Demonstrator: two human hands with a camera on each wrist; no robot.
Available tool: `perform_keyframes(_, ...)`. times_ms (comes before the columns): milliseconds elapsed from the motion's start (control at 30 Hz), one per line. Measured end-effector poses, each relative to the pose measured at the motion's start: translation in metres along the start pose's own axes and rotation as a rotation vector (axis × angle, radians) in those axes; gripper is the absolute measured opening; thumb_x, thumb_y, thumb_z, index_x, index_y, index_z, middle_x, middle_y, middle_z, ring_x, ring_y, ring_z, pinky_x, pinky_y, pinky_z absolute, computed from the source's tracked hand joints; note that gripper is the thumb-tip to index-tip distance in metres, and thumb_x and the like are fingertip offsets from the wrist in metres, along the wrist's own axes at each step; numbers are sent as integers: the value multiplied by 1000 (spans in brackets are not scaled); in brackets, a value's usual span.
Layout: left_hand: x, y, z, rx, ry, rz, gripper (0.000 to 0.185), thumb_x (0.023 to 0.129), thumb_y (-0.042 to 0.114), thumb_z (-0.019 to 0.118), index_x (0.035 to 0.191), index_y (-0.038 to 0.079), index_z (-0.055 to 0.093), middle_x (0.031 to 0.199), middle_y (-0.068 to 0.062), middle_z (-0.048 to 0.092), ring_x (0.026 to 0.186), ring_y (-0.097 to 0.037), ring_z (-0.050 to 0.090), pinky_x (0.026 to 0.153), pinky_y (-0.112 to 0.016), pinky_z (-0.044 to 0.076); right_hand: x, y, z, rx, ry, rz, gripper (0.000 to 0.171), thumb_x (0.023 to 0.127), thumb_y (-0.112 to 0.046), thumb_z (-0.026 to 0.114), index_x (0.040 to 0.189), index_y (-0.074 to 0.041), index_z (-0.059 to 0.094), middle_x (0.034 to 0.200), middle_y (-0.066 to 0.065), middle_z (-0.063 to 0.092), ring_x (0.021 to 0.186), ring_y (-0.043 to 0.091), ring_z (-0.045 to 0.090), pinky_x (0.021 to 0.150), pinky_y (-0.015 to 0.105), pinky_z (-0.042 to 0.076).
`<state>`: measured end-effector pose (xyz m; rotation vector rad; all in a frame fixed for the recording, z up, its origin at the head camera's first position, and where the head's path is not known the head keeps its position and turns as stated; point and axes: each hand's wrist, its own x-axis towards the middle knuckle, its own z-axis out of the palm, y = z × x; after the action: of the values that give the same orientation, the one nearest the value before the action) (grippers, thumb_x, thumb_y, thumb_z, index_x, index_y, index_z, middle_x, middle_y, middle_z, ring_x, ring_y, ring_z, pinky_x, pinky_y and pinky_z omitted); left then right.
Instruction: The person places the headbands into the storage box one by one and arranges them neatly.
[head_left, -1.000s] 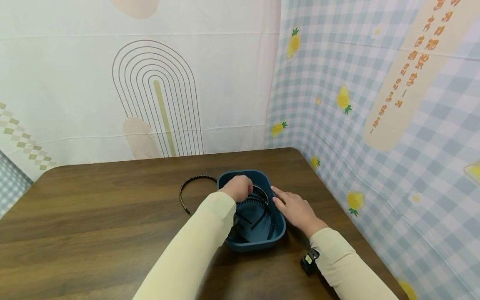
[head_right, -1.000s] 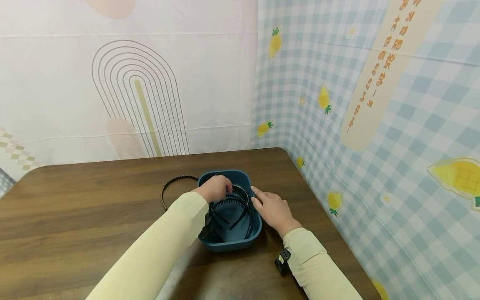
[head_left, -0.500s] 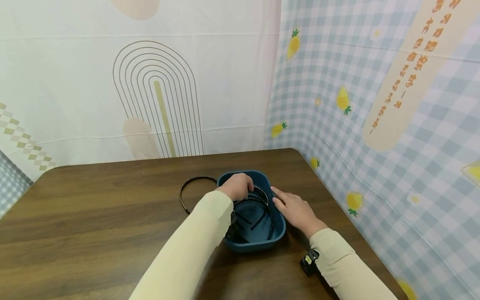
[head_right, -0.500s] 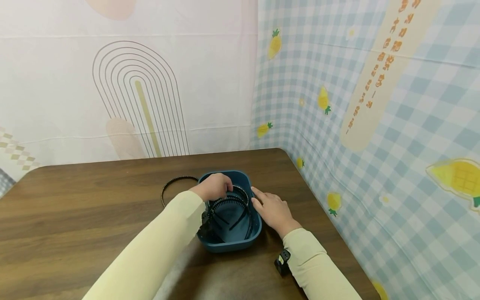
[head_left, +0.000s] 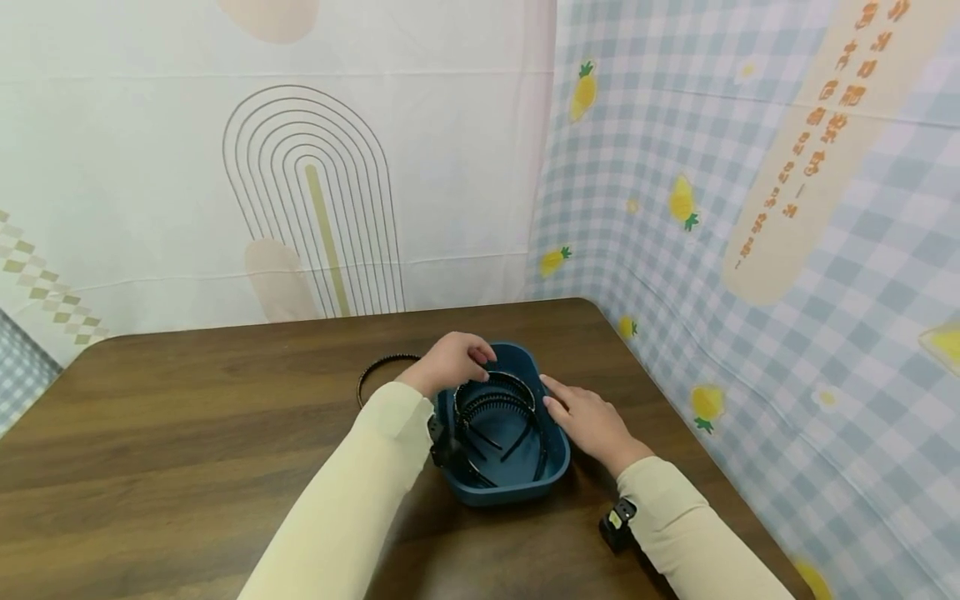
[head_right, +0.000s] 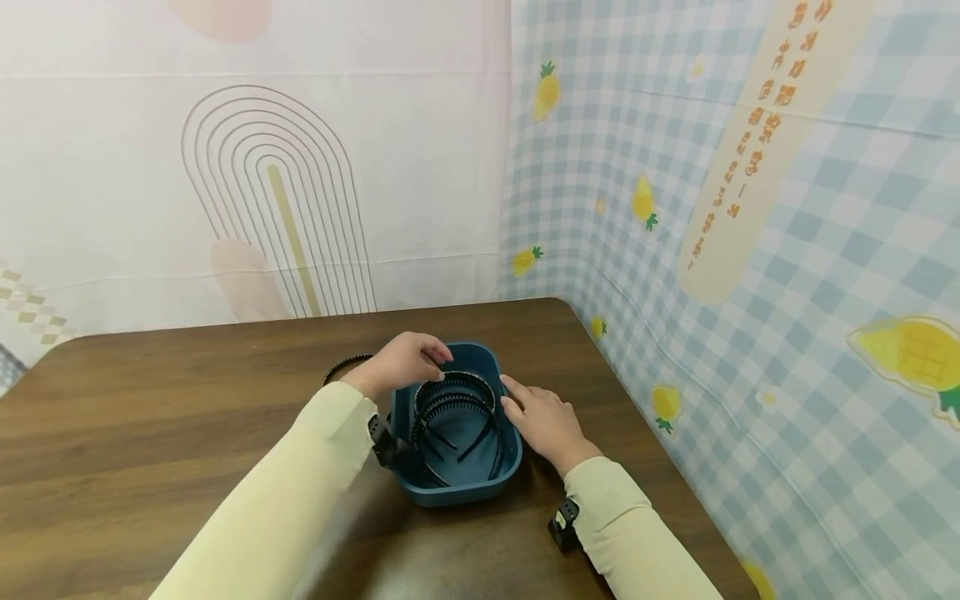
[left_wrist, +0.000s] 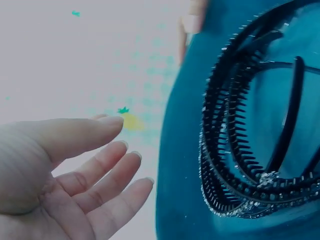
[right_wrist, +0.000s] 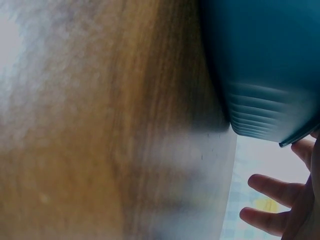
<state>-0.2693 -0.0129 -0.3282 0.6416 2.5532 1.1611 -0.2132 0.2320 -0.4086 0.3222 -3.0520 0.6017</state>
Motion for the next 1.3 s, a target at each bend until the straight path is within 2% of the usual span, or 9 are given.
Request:
perform_keyframes(167, -2, -12, -7, -152, 28, -39, 28, 90, 2, 65, 118, 4, 65, 122, -17, 60, 101, -26, 62, 84, -36, 54, 1, -1, 1, -3, 8, -10, 51, 104, -42, 36, 151, -24, 34, 142, 14, 50, 128, 37, 47, 101, 60, 37)
perform_keyframes(300, -4, -22, -9, -229, 31, -58, 31, 90, 1, 65, 120, 3, 63, 124, -19, 57, 103, -26, 61, 87, -38, 54, 1, -1, 2, -6, 6, -12, 51, 104, -42, 36, 151, -24, 34, 142, 14, 50, 128, 37, 47, 101, 60, 37)
perform_keyframes(633, -15, -42, -25, -306, 67, -36, 39, 92, 5, 63, 129, 0, 56, 133, -23, 53, 110, -29, 59, 89, -38, 53, 1, 0, 3, 5, 0, 5, 51, 104, -43, 36, 152, -25, 33, 143, 13, 49, 130, 37, 46, 102, 61, 35)
perform_keyframes(900, -22, -61, -37, -392, 116, -25, 39, 92, 6, 64, 130, 0, 55, 133, -23, 53, 114, -33, 58, 96, -47, 48, 1, 1, 4, 5, 3, 1, 51, 104, -44, 35, 152, -25, 34, 142, 14, 50, 129, 38, 46, 102, 61, 36)
perform_keyframes(1300, -27, -76, -52, -395, 195, -24, 44, 93, 6, 63, 135, 0, 51, 133, -22, 53, 115, -34, 58, 97, -50, 47, 1, 1, 2, 7, 8, 1, 52, 104, -46, 33, 152, -25, 33, 143, 14, 50, 129, 38, 46, 102, 60, 36)
